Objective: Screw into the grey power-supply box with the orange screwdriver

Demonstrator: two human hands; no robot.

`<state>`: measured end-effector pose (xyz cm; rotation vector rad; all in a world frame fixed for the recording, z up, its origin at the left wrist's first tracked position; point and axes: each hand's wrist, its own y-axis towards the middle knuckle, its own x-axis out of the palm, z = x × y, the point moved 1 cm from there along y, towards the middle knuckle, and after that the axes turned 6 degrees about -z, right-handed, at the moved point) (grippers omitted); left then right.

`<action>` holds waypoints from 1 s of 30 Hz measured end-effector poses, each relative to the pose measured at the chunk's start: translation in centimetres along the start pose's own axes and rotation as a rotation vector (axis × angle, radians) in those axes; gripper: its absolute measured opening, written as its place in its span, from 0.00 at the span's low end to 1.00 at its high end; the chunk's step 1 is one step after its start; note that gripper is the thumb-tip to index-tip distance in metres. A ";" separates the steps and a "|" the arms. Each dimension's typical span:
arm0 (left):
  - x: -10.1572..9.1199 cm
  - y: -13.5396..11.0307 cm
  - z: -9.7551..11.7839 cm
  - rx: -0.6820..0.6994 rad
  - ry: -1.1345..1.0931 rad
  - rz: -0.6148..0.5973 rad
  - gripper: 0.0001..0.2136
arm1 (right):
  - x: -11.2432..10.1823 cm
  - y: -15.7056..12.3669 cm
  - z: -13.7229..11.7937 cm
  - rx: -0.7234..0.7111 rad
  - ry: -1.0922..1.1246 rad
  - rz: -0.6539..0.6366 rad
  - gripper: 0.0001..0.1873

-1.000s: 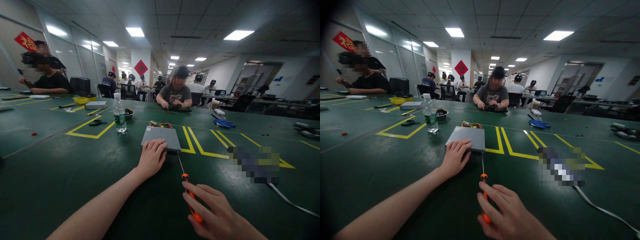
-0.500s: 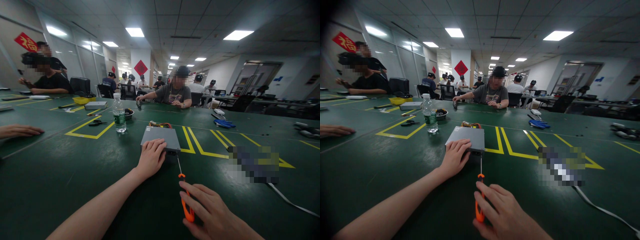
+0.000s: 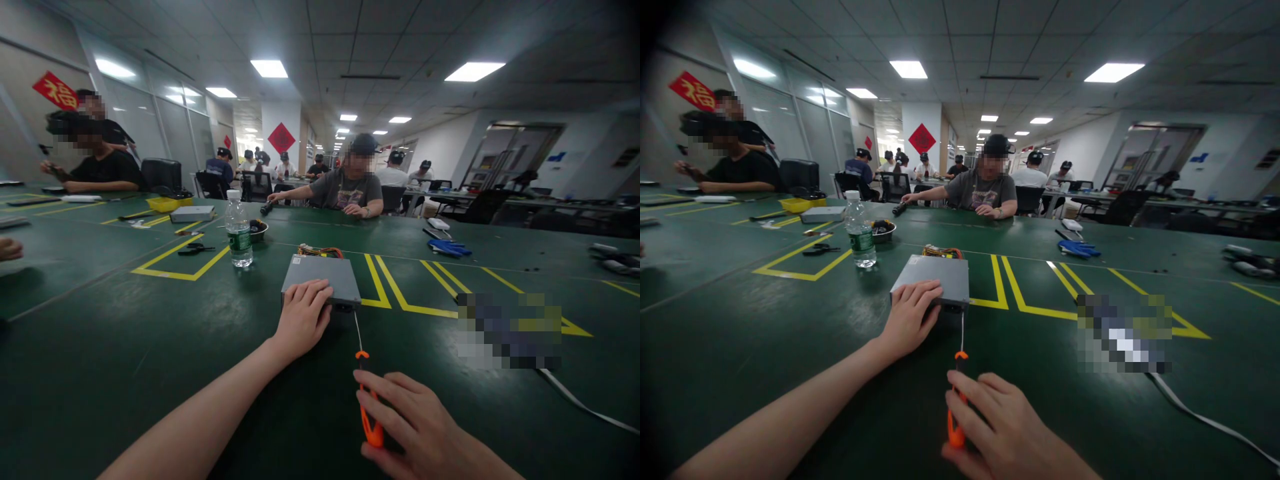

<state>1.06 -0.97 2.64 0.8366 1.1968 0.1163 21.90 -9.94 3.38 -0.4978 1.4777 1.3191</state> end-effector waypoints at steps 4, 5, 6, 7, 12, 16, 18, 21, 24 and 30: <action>-0.1 0.0 0.0 -0.002 -0.007 0.008 0.13 | 0.3 0.1 -0.1 0.014 0.009 0.044 0.16; -0.1 0.0 0.0 -0.001 -0.013 0.007 0.13 | 0.2 0.2 -0.1 0.010 0.004 0.035 0.17; -0.1 0.0 0.0 -0.002 -0.017 0.005 0.13 | 0.1 0.3 -0.1 -0.001 -0.003 0.021 0.18; -0.1 0.0 0.0 -0.004 -0.020 0.001 0.13 | -0.1 0.5 -0.1 -0.009 -0.012 0.001 0.19; -0.1 -0.1 0.0 -0.008 -0.013 -0.007 0.13 | -0.3 0.7 -0.3 -0.023 -0.039 0.012 0.14; -0.1 0.0 0.0 -0.007 -0.007 -0.006 0.13 | 0.2 0.3 -0.3 -0.011 -0.006 0.079 0.12; -0.1 0.0 0.0 -0.006 -0.010 -0.007 0.13 | 0.2 0.5 -0.3 0.004 -0.003 0.051 0.14; -0.1 0.0 0.0 -0.003 -0.015 -0.007 0.13 | -0.2 0.9 -0.4 -0.011 -0.025 -0.038 0.16; -0.1 -0.1 0.0 -0.001 -0.017 -0.010 0.13 | -0.4 1.0 -0.5 -0.026 -0.038 -0.021 0.15; -0.1 -0.1 0.0 -0.003 -0.024 -0.006 0.13 | 0.4 0.3 -0.5 0.005 -0.007 0.054 0.14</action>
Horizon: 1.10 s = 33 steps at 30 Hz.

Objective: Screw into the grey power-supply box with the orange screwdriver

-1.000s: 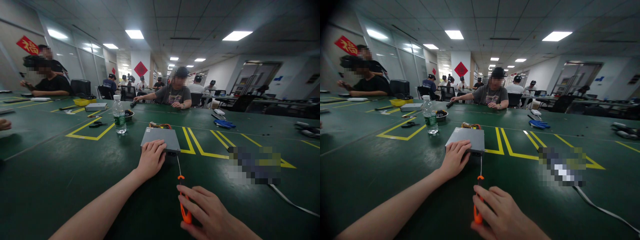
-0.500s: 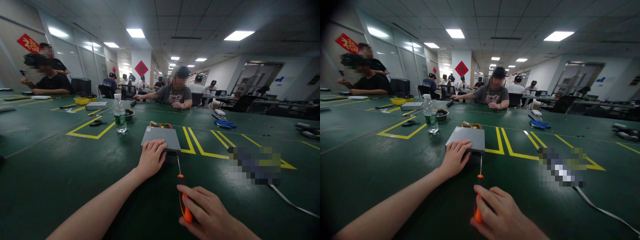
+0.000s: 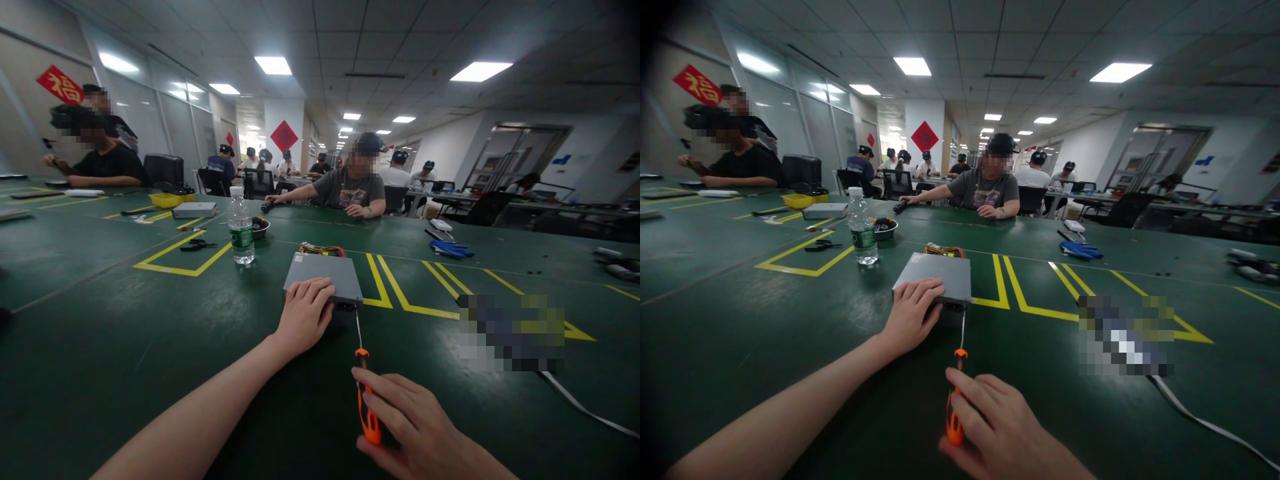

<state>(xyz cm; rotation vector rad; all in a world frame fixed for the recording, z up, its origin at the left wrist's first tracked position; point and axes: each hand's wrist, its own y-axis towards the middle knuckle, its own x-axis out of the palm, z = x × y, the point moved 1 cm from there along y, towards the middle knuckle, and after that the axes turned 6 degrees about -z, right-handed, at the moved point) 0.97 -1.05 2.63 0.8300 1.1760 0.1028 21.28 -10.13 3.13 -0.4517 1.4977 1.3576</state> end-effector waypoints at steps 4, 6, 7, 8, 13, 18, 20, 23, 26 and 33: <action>0.0 0.0 0.0 0.000 -0.002 -0.003 0.13 | -0.2 0.4 0.0 -0.012 -0.030 -0.108 0.16; 0.0 0.0 0.0 -0.002 0.003 -0.003 0.13 | -0.4 0.5 0.1 -0.010 -0.039 -0.144 0.18; -0.1 0.0 0.0 -0.003 0.005 -0.003 0.13 | -0.5 0.5 0.1 -0.010 -0.036 -0.152 0.18; -0.1 0.0 0.0 -0.003 0.007 -0.002 0.13 | -0.5 0.4 0.1 -0.014 -0.032 -0.148 0.18; -0.1 0.0 0.0 0.001 0.008 0.000 0.13 | 0.2 -0.4 0.2 0.009 -0.014 -0.010 0.16; -0.1 0.0 0.0 -0.004 0.005 0.002 0.13 | 0.4 -0.6 0.3 -0.018 -0.002 0.098 0.14; -0.1 0.0 0.1 0.001 0.000 0.008 0.13 | 0.4 -0.4 0.2 -0.072 -0.005 0.098 0.15; -0.1 0.0 0.1 0.005 -0.006 0.017 0.13 | 0.5 0.2 0.0 -0.082 0.004 0.044 0.17; -0.1 0.0 0.0 0.002 0.005 0.018 0.13 | 0.8 0.7 0.0 -0.058 0.017 0.020 0.17; -0.1 0.0 0.0 0.000 -0.007 0.007 0.13 | 0.8 1.0 0.0 -0.040 0.017 -0.008 0.14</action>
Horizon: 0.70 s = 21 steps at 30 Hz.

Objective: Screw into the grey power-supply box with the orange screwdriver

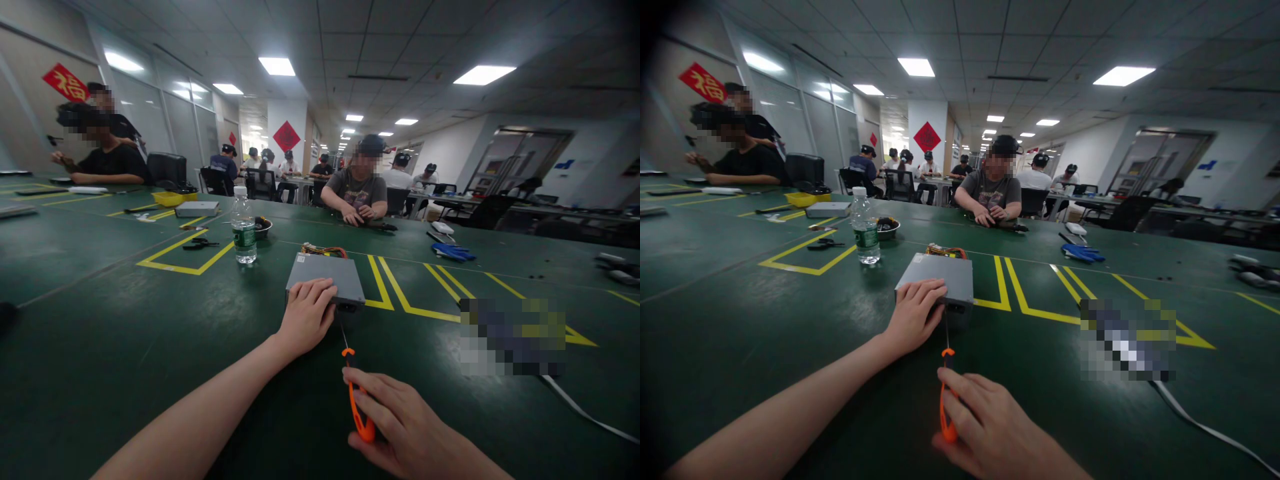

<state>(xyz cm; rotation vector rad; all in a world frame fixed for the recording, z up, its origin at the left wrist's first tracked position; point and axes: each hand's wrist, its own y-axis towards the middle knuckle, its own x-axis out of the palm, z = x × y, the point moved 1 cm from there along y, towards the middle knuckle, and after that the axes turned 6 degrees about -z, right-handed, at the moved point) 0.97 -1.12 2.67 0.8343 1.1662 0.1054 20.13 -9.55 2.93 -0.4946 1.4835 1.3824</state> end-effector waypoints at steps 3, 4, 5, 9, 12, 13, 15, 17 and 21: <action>0.0 0.0 0.0 0.001 -0.001 -0.003 0.13 | 0.1 0.0 0.0 -0.009 0.008 -0.002 0.14; 0.0 0.0 0.0 0.001 0.000 -0.004 0.13 | 0.1 0.0 0.0 -0.008 0.009 -0.003 0.14; 0.0 0.0 0.0 0.000 0.002 -0.006 0.13 | 0.2 0.0 0.0 -0.009 0.007 -0.002 0.14; 0.0 0.0 0.0 -0.002 0.001 -0.011 0.13 | 0.1 -0.1 0.0 -0.013 -0.008 0.003 0.14; 0.0 0.0 0.0 0.002 -0.003 -0.001 0.13 | 0.0 -0.1 0.0 -0.014 -0.018 0.024 0.14; 0.0 0.0 0.0 0.003 -0.004 0.001 0.13 | 0.0 -0.1 0.1 -0.014 -0.021 0.028 0.14; 0.1 0.0 0.0 0.006 -0.003 0.002 0.13 | 0.0 -0.2 0.1 -0.017 -0.023 0.033 0.14; 0.1 0.0 -0.1 0.008 -0.001 0.006 0.13 | 0.1 -0.3 0.1 -0.015 -0.019 0.031 0.14; 0.2 0.0 -0.1 0.008 0.000 0.015 0.13 | 0.4 -0.5 0.2 -0.010 -0.009 0.013 0.15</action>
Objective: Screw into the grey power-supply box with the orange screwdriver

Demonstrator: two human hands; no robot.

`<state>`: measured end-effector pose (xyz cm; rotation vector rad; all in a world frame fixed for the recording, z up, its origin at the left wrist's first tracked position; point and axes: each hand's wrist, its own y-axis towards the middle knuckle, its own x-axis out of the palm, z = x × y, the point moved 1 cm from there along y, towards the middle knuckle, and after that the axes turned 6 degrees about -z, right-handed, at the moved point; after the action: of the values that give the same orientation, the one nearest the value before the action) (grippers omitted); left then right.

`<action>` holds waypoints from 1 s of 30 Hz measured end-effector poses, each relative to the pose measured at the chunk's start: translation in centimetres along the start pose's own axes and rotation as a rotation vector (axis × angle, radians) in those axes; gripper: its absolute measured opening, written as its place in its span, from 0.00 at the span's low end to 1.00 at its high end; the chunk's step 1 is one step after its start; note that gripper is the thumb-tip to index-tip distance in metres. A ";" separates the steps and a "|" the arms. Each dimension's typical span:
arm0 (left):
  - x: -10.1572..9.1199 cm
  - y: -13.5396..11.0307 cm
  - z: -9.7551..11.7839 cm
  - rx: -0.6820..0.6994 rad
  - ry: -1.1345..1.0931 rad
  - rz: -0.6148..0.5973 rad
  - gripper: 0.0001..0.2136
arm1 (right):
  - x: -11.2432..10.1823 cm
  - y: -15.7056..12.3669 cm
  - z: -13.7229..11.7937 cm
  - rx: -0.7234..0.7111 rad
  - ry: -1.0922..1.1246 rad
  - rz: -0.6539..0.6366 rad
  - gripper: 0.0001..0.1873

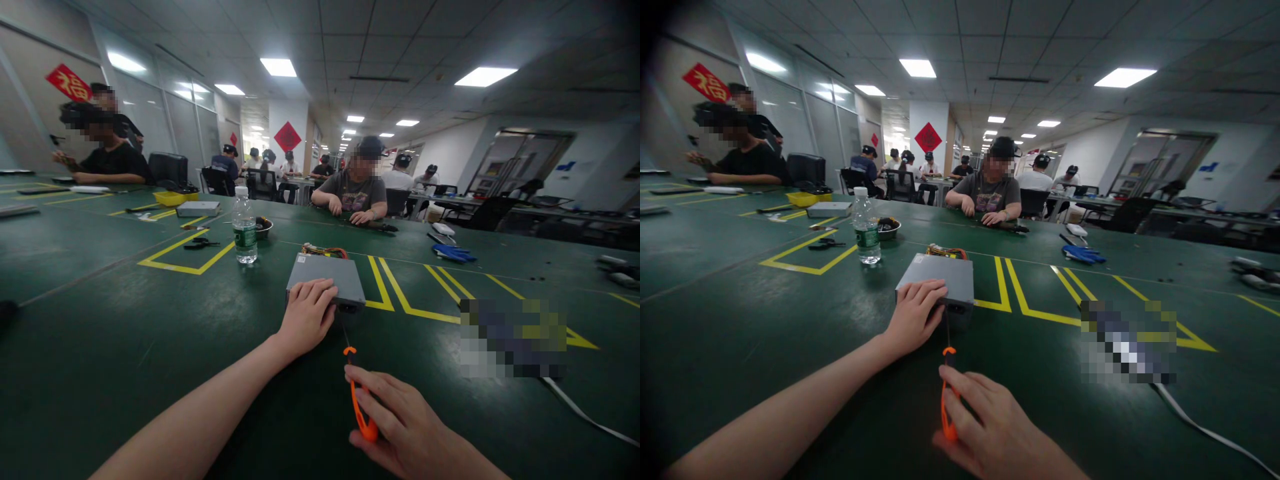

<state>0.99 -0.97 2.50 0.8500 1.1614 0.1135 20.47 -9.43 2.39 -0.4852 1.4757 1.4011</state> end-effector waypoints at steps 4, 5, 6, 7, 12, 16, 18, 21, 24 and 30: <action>0.0 0.0 0.0 0.002 -0.003 -0.006 0.13 | 0.0 0.1 -0.1 0.006 0.010 -0.033 0.15; -0.1 0.0 0.0 0.001 -0.003 -0.005 0.13 | 0.0 0.2 -0.1 0.007 0.017 -0.044 0.16; -0.1 0.0 0.0 -0.001 -0.003 -0.004 0.13 | -0.1 0.3 -0.2 0.010 0.025 -0.060 0.17; -0.1 0.0 0.0 -0.003 -0.001 -0.002 0.13 | -0.3 0.4 -0.2 0.013 0.032 -0.080 0.17; 0.0 0.0 0.0 -0.008 0.012 -0.008 0.13 | -0.8 1.1 -0.5 0.014 0.023 -0.155 0.17; 0.0 0.0 -0.1 -0.001 -0.003 -0.005 0.13 | -0.4 1.3 -0.6 0.000 0.059 -0.081 0.16; 0.0 0.0 -0.1 0.000 -0.014 -0.002 0.13 | -0.2 1.2 -0.6 0.015 0.100 -0.037 0.14; 0.0 0.0 -0.1 0.003 -0.013 0.002 0.13 | 0.0 1.0 -0.5 0.059 0.131 -0.031 0.15; 0.1 0.0 -0.1 0.003 -0.002 0.006 0.13 | -0.4 1.0 -0.5 0.067 0.104 -0.114 0.19; 0.2 0.0 -0.1 -0.003 -0.006 -0.005 0.13 | -1.0 1.3 -0.7 0.026 0.042 -0.105 0.15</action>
<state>0.98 -0.85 2.36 0.8442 1.1579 0.1082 19.60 -10.08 3.79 -0.5711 1.4785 1.2949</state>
